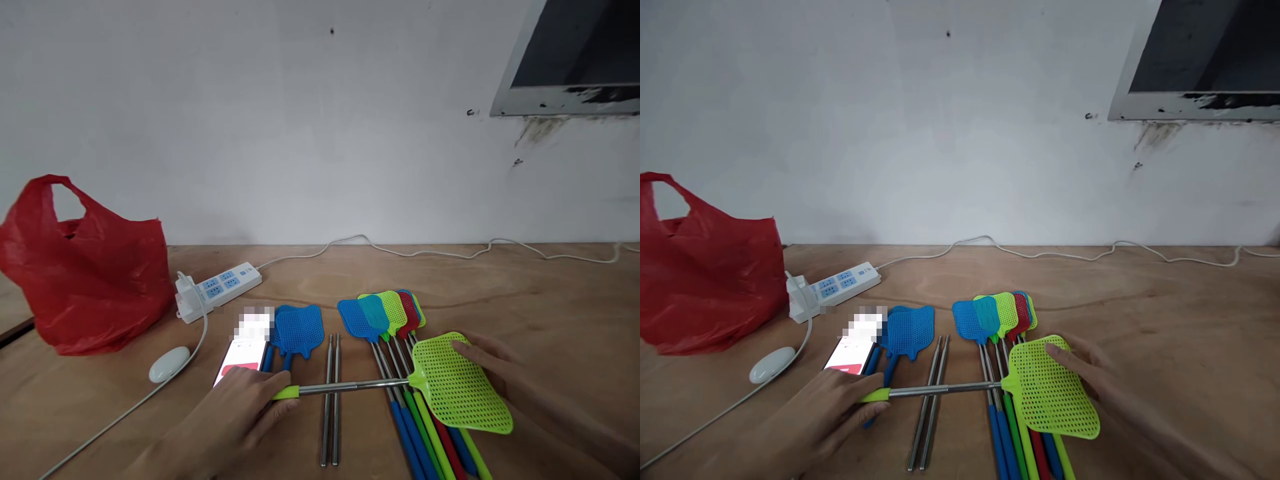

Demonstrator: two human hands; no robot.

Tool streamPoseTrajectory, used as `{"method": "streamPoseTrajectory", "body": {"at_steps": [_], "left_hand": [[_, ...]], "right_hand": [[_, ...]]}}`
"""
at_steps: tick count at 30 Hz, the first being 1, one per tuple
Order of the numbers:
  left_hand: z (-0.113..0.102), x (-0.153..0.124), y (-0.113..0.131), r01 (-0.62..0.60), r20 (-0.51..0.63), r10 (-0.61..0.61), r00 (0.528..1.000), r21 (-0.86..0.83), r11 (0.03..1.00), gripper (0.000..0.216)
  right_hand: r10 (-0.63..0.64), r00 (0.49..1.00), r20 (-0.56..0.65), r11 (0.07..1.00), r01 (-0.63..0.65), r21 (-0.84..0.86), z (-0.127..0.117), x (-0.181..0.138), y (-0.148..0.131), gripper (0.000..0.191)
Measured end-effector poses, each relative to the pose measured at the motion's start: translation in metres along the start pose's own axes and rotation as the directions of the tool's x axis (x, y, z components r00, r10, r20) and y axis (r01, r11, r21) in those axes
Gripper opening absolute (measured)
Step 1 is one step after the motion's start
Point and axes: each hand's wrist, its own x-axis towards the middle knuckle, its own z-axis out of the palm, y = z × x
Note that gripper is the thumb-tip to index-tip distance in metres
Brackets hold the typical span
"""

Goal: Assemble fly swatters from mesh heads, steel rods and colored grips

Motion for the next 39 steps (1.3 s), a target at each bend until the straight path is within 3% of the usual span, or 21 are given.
{"method": "streamPoseTrajectory", "body": {"at_steps": [2, 5, 8, 15, 19, 23, 28, 32, 34, 37, 39], "left_hand": [[0.004, 0.001, 0.000, 0.018, 0.011, -0.018, 1.000, -0.020, 1.000, 0.052], [0.008, 0.006, 0.002, 0.041, 0.030, -0.040, 0.999, -0.036, 0.998, 0.052], [0.007, 0.012, 0.006, 0.024, 0.021, -0.024, 0.999, -0.020, 0.999, 0.054], [0.002, 0.030, 0.014, -0.036, 0.027, 0.033, 0.999, 0.111, 0.993, 0.053], [0.003, 0.038, 0.013, -0.038, 0.015, 0.035, 0.999, 0.175, 0.984, 0.052], [0.003, 0.038, 0.011, -0.038, 0.028, 0.035, 0.999, 0.129, 0.991, 0.050], [0.003, 0.034, 0.009, -0.011, -0.022, 0.012, 1.000, 0.029, 1.000, 0.051], [-0.001, 0.034, 0.007, 0.031, -0.054, -0.032, 0.998, -0.030, 0.999, 0.051], [-0.001, 0.036, 0.008, 0.047, -0.059, -0.051, 0.997, -0.065, 0.997, 0.050], [0.001, 0.040, 0.015, 0.061, -0.048, -0.068, 0.997, -0.133, 0.989, 0.047], [0.003, 0.042, 0.024, 0.060, -0.042, -0.068, 0.997, -0.178, 0.982, 0.045]], "right_hand": [[0.115, 0.993, 0.024, 0.986, -0.117, 0.122, 0.002, -0.001, 0.005, 0.045], [0.208, 0.977, -0.051, 0.963, -0.196, 0.183, 0.006, -0.001, 0.000, 0.043], [0.121, 0.988, -0.095, 0.976, -0.101, 0.194, 0.011, 0.000, -0.012, 0.041], [-0.146, 0.988, -0.044, 0.983, 0.150, 0.109, 0.034, 0.008, -0.022, 0.042], [-0.138, 0.989, -0.062, 0.982, 0.145, 0.124, 0.045, 0.019, -0.014, 0.047], [-0.102, 0.994, -0.037, 0.974, 0.107, 0.201, 0.048, 0.025, -0.009, 0.042], [0.052, 0.998, 0.027, 0.936, -0.058, 0.346, 0.042, 0.025, -0.014, 0.035], [-0.017, 0.999, 0.031, 0.885, 0.001, 0.465, 0.039, 0.024, -0.009, 0.027], [-0.050, 0.995, 0.088, 0.882, 0.003, 0.472, 0.045, 0.021, -0.004, 0.022], [-0.012, 0.957, 0.289, 0.904, -0.113, 0.412, 0.064, 0.013, -0.001, 0.025], [-0.017, 0.941, 0.338, 0.907, -0.128, 0.401, 0.080, 0.008, -0.003, 0.027]]}}
